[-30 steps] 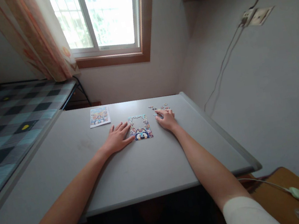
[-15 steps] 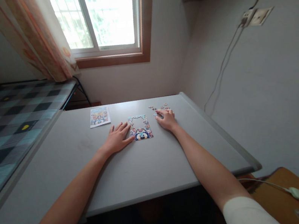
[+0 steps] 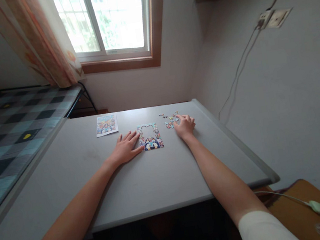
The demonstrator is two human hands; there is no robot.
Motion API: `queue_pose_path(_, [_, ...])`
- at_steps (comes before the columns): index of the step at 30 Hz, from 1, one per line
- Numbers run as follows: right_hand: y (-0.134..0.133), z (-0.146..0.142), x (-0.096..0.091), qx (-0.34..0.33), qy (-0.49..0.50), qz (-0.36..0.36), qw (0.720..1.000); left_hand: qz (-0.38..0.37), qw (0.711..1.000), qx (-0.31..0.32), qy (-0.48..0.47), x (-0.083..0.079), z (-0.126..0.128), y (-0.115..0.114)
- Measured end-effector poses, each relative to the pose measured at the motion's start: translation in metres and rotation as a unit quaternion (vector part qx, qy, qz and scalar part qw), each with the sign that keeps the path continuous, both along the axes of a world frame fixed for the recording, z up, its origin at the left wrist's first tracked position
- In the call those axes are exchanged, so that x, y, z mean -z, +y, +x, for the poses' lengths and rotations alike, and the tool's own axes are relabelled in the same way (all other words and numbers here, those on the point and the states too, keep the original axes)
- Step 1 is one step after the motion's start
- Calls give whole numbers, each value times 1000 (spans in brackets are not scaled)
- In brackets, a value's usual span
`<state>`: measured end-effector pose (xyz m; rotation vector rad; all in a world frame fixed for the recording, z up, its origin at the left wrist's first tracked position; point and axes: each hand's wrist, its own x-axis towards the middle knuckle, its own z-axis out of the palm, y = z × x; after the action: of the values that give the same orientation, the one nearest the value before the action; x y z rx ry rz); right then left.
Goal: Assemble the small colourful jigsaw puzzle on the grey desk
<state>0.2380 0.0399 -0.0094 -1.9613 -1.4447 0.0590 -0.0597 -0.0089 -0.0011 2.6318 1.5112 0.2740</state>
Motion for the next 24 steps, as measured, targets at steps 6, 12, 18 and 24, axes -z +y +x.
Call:
queue_pose_path(6, [1, 0, 2, -17, 0, -13, 1000, 0, 1000, 0, 0, -1, 1, 0])
queue_pose_path(12, [1, -1, 0, -15, -9, -39, 999, -1, 1000, 1, 0, 0, 0, 1])
queue_pose_path(18, [1, -1, -1, -9, -9, -45, 999, 1, 1000, 4, -3, 0, 0, 1])
queue_pose_path(24, [-1, -1, -1, -13, -5, -43, 999, 3, 1000, 1, -5, -1, 1, 0])
